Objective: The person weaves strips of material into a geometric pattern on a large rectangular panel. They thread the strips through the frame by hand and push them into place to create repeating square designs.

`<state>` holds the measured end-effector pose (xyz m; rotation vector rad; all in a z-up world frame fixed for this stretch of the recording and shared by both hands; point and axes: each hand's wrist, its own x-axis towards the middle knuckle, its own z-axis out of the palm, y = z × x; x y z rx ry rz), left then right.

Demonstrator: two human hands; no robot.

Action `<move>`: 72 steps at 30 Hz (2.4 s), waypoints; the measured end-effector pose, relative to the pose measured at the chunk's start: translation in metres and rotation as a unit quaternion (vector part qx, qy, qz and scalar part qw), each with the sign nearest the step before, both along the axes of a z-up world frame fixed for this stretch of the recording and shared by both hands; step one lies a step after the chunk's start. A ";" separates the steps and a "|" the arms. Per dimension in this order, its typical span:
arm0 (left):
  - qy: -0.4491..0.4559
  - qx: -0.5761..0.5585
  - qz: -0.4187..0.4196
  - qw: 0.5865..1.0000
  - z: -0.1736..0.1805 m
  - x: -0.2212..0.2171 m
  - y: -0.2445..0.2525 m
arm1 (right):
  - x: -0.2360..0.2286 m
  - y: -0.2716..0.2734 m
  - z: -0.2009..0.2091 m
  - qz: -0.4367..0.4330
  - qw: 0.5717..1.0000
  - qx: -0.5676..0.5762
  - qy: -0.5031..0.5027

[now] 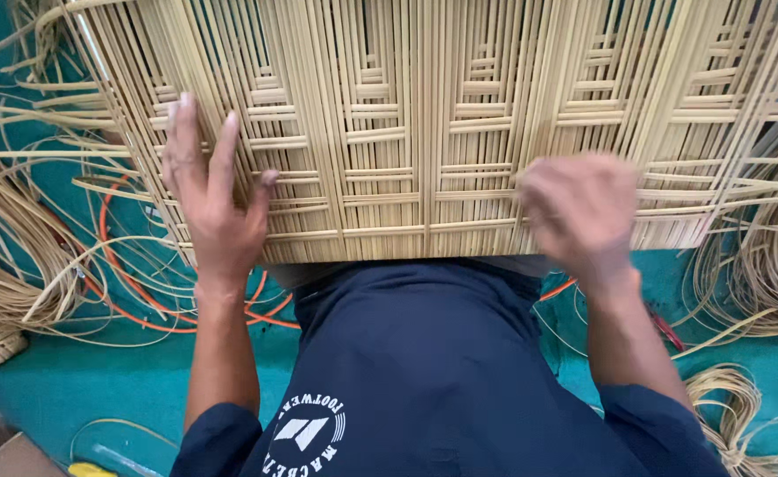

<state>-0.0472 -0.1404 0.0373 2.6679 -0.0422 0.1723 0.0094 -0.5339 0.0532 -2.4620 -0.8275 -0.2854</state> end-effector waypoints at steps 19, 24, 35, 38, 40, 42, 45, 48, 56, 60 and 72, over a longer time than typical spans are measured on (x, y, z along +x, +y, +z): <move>0.134 -0.018 0.085 0.987 0.023 -0.095 0.107 | -0.010 0.045 -0.002 0.156 0.987 -0.050 0.006; 0.041 -0.027 0.092 0.995 0.021 -0.078 0.086 | -0.013 0.039 -0.009 0.114 0.993 -0.020 0.000; -0.030 0.010 0.083 0.996 0.018 -0.041 0.085 | 0.000 0.043 -0.012 0.022 0.997 -0.073 0.003; -0.023 0.005 0.081 0.996 0.017 -0.037 0.093 | 0.003 0.041 -0.016 0.033 0.995 -0.096 -0.009; -0.023 0.015 0.092 0.995 0.015 -0.037 0.095 | 0.004 0.042 -0.015 0.032 0.995 -0.098 -0.007; -0.022 0.022 0.100 0.994 0.014 -0.034 0.097 | 0.004 0.043 -0.014 0.029 0.994 -0.105 -0.003; -0.012 0.009 0.089 0.996 0.010 -0.029 0.103 | 0.004 0.043 -0.013 0.020 0.994 -0.104 0.006; -0.008 0.042 0.060 0.997 0.006 -0.030 0.112 | 0.004 0.043 -0.013 0.025 0.994 -0.102 0.007; 0.098 0.105 0.036 0.989 0.019 -0.008 0.133 | 0.015 0.046 -0.017 0.020 0.975 -0.206 -0.084; 0.052 0.123 0.009 0.991 0.013 0.042 0.143 | 0.033 0.046 -0.022 0.015 0.969 -0.217 -0.120; -0.012 0.064 0.006 0.998 -0.046 0.106 0.197 | 0.070 0.054 -0.030 -0.037 0.964 -0.241 -0.107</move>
